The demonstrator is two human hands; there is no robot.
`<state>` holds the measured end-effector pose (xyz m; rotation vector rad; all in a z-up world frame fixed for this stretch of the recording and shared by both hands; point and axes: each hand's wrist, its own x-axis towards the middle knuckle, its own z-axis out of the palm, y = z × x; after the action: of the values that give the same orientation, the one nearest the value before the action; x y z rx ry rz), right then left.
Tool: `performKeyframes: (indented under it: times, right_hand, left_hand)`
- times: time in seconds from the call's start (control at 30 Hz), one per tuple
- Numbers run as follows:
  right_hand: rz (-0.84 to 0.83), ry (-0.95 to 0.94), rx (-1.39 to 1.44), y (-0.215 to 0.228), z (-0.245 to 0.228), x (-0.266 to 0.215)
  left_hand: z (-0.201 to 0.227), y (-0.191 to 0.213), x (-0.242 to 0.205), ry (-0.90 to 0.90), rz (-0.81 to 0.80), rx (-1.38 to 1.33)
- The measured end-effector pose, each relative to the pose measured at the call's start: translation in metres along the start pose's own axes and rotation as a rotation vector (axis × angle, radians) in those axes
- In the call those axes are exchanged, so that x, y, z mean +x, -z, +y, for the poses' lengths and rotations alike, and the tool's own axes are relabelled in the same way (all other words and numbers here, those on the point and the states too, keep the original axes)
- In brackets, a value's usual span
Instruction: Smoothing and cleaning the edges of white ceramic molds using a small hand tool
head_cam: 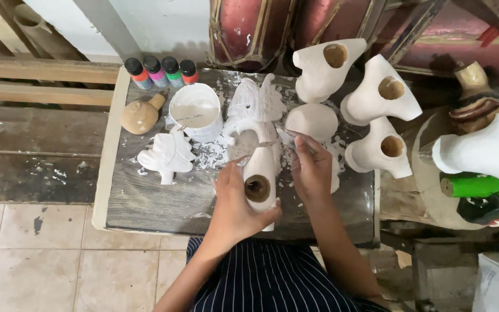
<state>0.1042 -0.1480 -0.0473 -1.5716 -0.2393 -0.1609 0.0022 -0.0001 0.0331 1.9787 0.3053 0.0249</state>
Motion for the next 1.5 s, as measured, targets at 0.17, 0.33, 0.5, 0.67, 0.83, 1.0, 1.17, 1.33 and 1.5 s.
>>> performKeyframes:
  times: [0.17,0.33,0.5,0.67,0.83,1.0,1.17,1.33,1.5]
  right_hand:
    - [0.0,-0.68,0.738,0.007,0.008,-0.013]
    - [0.02,-0.792,0.908,0.024,0.017,-0.022]
    - [0.151,-0.858,0.939,0.027,0.003,-0.024]
    - [0.148,-0.839,0.956,0.036,0.013,-0.034]
    - [0.215,-0.836,0.955,0.035,0.005,-0.035]
    - [0.212,-0.843,0.984,0.041,0.005,-0.037]
    - [0.239,-0.734,1.054,0.044,0.009,-0.04]
    - [0.295,-0.686,0.827,0.033,0.027,-0.049]
    - [0.316,-0.622,0.839,0.01,0.04,-0.064]
  left_hand:
    - [-0.002,0.011,0.01,-0.016,-0.114,0.093]
    - [0.015,0.02,0.029,-0.011,-0.222,0.023]
    - [0.023,0.022,0.053,0.07,-0.319,-0.098]
    - [-0.045,0.001,0.084,-0.023,-0.396,-0.537]
    - [-0.067,0.0,0.103,-0.022,-0.571,-0.653]
    - [-0.095,-0.006,0.108,0.071,-0.488,-0.622]
    - [-0.055,-0.007,0.089,0.178,-0.101,-0.832]
    - [-0.029,-0.014,0.081,0.065,0.119,-1.021]
    - [-0.056,-0.027,0.082,0.017,0.321,-1.11]
